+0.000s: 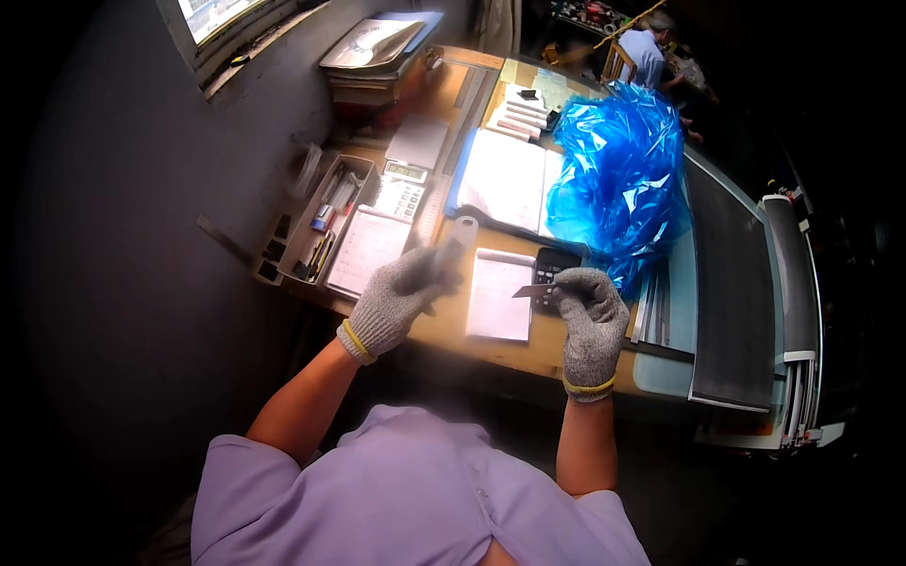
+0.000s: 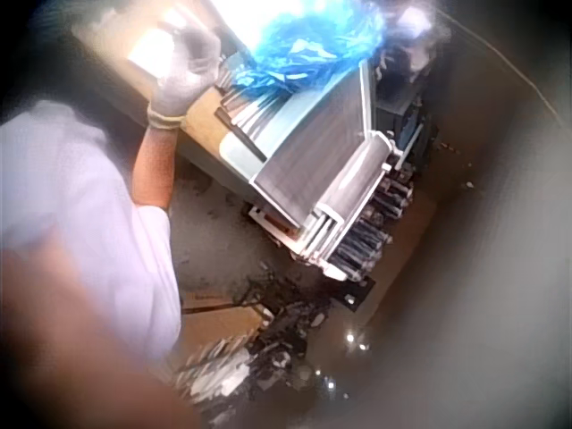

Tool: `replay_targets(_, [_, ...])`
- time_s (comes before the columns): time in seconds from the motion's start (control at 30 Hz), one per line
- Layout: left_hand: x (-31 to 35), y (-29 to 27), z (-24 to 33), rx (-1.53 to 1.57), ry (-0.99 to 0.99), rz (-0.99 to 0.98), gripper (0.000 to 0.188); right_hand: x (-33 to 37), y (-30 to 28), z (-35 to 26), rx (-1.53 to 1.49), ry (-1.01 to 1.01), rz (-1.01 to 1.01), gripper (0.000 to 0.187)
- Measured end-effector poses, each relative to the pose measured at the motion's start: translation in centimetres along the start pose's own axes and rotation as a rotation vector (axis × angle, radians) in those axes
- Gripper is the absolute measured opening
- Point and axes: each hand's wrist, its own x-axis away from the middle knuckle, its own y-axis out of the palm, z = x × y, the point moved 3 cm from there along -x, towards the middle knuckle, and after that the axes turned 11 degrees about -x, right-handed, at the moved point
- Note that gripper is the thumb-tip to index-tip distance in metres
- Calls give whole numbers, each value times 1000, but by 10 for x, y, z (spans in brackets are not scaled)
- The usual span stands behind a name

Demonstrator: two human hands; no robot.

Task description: The person uses a marker to draw lines on a stack of dark gray sheets placed on a workbench. They repeatedly lift the top sheet, mark along its edge, and return it to the stack. The person also handles a metal ruler and a blue plastic bag during the process.

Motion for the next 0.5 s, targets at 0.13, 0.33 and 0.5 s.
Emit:
replay_targets(0.13, [12,37,19,-59,-74,-79,35,10,-3,-22,77,-138,-44,13])
replay_targets(0.33, [29,61,18,-240,-43,-148,38,19,0,-34,169,-292,-135,10])
replay_targets(0.5, [42,67,22,-239,-57,-152,38,25,-1,-44,305,-389,-162,11])
